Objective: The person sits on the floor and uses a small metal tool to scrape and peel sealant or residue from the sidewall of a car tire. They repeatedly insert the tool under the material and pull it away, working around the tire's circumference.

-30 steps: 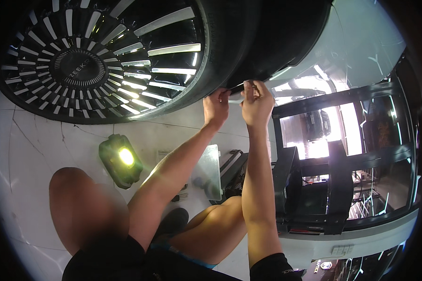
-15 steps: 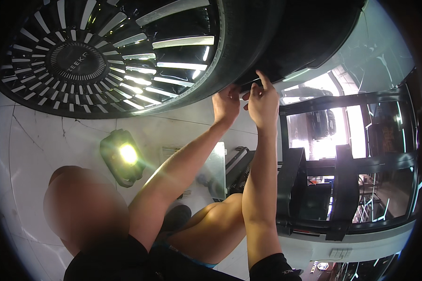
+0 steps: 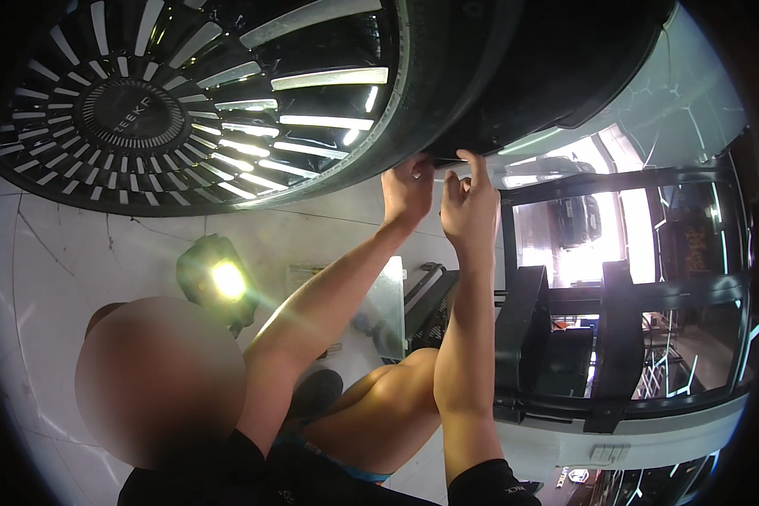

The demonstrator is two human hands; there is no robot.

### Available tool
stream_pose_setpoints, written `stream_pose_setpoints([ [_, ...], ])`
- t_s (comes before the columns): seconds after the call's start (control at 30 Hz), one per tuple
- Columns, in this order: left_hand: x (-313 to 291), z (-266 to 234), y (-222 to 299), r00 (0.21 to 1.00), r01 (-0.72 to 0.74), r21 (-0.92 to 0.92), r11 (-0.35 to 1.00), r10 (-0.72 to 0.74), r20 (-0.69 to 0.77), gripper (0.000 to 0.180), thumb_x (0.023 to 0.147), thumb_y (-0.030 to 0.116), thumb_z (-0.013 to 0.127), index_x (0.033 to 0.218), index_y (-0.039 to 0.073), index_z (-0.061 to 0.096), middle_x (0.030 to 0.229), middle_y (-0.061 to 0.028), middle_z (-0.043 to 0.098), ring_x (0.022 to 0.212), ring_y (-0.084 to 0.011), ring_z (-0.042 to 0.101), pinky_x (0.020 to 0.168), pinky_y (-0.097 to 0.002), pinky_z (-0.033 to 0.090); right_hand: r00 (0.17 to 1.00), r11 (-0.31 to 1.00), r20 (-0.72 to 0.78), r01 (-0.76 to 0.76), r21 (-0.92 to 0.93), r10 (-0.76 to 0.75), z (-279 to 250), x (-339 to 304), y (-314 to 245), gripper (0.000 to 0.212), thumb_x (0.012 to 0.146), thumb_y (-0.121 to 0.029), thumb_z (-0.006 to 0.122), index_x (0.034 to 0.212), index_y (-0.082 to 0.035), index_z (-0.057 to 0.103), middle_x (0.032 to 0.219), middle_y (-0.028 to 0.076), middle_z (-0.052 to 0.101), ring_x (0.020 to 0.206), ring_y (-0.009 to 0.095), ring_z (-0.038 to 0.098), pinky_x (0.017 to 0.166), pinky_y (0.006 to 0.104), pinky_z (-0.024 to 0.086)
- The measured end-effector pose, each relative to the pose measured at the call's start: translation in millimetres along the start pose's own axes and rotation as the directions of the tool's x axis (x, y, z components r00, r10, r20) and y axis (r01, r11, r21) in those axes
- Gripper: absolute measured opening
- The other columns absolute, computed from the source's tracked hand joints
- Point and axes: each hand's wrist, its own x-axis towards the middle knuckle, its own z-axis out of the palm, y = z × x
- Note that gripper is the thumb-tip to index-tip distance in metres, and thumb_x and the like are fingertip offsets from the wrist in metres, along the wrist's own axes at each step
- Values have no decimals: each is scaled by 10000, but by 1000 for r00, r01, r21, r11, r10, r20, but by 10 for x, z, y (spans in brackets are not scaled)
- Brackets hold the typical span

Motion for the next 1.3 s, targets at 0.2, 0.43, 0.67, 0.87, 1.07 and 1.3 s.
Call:
stream_pose_setpoints([
  [0.2,-16,2,0,1000,24,12,1000,-23,-10,220,916,159,712,1037,1,805,862,-181,776,785,-245,752,749,-361,563,989,990,-117,104,98,-92,-10,-62,17,441,1001,-64,660,1429,-49,557,711,142,674,582,297,692,613,368,520],
  [0.43,-13,-41,20,987,-155,75,985,157,-19,192,931,158,713,1035,25,804,855,-195,759,759,-316,742,726,-382,562,984,994,-146,106,26,-101,-6,18,-51,504,994,-69,659,1480,-6,539,837,164,758,629,330,722,641,408,552],
  [0.67,-24,-95,17,966,-257,136,957,250,71,122,944,61,668,974,-3,768,934,-223,757,860,-438,722,761,-481,572,999,998,22,-37,-44,38,-38,59,-155,558,994,-186,618,1521,-13,551,790,198,745,774,414,746,735,508,571],
  [0.87,19,-151,-47,923,-377,179,909,352,157,144,973,70,648,1038,1,757,1014,-221,720,886,-407,694,765,-471,563,998,992,-55,-11,-127,4,33,74,-101,465,1006,-201,678,1438,-38,621,696,148,705,617,359,703,617,440,528],
  [1.07,23,-177,-99,924,-360,214,908,317,213,200,958,36,630,1114,-34,734,1078,-219,711,931,-399,700,781,-450,570,988,994,-113,98,-52,-103,5,-29,53,311,1026,-151,669,1326,-70,695,574,117,598,473,269,588,520,368,432],
  [1.3,-58,-198,-95,909,-412,229,882,380,172,371,859,-44,540,1190,-65,706,1246,-257,687,1153,-453,651,1015,-481,521,985,994,-138,97,-40,-102,65,-189,73,420,981,-93,659,1402,-83,657,573,134,584,520,355,624,521,437,449],
])
